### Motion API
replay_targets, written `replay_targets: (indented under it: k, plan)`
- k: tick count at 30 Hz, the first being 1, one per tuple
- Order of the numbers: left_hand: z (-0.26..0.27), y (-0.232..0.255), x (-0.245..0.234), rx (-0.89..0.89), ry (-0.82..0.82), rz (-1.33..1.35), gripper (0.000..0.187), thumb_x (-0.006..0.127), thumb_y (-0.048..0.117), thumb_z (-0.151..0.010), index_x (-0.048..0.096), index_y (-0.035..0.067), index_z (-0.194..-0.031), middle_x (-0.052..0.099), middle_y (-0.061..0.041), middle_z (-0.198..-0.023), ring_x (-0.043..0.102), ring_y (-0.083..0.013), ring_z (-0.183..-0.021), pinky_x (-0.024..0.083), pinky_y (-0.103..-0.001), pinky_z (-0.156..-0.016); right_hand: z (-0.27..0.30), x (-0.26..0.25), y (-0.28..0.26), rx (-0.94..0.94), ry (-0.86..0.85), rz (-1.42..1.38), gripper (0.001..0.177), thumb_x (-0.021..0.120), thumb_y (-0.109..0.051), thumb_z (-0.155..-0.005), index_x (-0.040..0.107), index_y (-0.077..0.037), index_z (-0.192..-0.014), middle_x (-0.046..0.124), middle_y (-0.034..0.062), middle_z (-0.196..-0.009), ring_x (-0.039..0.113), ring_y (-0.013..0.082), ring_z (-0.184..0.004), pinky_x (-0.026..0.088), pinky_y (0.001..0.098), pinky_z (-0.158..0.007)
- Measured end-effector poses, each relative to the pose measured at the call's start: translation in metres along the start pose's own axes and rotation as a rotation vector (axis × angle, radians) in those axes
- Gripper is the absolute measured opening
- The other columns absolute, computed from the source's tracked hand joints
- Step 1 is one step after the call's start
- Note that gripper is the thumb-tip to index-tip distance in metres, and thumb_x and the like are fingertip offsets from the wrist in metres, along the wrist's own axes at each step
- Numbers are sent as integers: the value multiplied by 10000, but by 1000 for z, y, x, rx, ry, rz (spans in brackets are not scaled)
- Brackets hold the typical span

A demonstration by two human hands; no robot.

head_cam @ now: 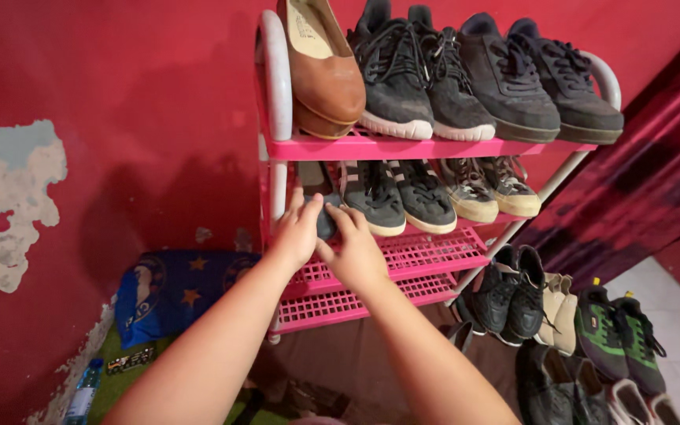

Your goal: The person wipes the soles and uppers of several shoes with their hands, then places them on a pink shoe rack. They also tie the laces of a pair of sneakers. The shoes are arranged on a table and the floor.

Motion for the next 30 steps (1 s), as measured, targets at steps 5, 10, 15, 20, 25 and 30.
replay_targets:
  k: [5, 10, 15, 20, 25, 30]
  plan:
    - [3, -2, 1, 7, -16, -44, 825, 423, 608, -928, 346, 122, -1590, 647, -225, -1347, 563, -388, -1293, 395, -387, -1100, 1, 3, 7, -14, 62, -30, 672, 842, -289, -798, 581, -48, -1369, 598, 220, -1349, 616, 393, -1206, 529, 429, -982]
    - [-3, -10, 7, 79, -12, -57, 799, 412, 600, -965, 347, 87, -1573, 492, -213, -1526, 443, -349, -1436, 289, -373, -1166, -1, 7, 5, 58, 78, -29, 656, 829, -265, -796, 593, -60, -1372, 650, 210, -1292, 653, 375, -1133, 542, 416, -940]
    - [4, -8, 7, 197, -10, -32, 766, 451, 534, -991, 336, 50, -1574, 374, -261, -1585, 353, -386, -1488, 238, -400, -1202, 3, 9, 1, 139, 76, -60, 626, 810, -242, -822, 599, -70, -1387, 689, 183, -1235, 682, 323, -1058, 552, 385, -910]
    - [56, 7, -6, 694, 14, -68, 692, 604, 348, -999, 384, -38, -1529, 232, -347, -1635, 253, -536, -1504, 222, -531, -1222, 29, 6, 5, 45, 215, -240, 559, 796, -179, -867, 590, -39, -1368, 662, 132, -1183, 675, 237, -1007, 571, 338, -874]
    - [95, -2, 4, 1009, -250, 23, 529, 648, 283, -989, 510, 14, -1423, 406, -233, -1588, 337, -492, -1523, 297, -540, -1265, 91, 4, 36, 252, 284, -280, 467, 761, -175, -903, 603, -51, -1325, 638, 87, -1179, 652, 169, -944, 561, 295, -777]
    - [124, -46, 54, 819, -562, 72, 483, 674, 272, -963, 572, 29, -1368, 498, -209, -1509, 450, -425, -1447, 382, -501, -1197, 189, 8, 69, 597, 370, -146, 441, 782, -226, -898, 659, -46, -1281, 653, 80, -1089, 612, 150, -818, 551, 288, -723]
Point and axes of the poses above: each hand's wrist, its own z-axis away from the middle knuckle, its own x-axis out of the palm, y = z × x, the point moved 1 cm from there along -z, towards the middle knuckle
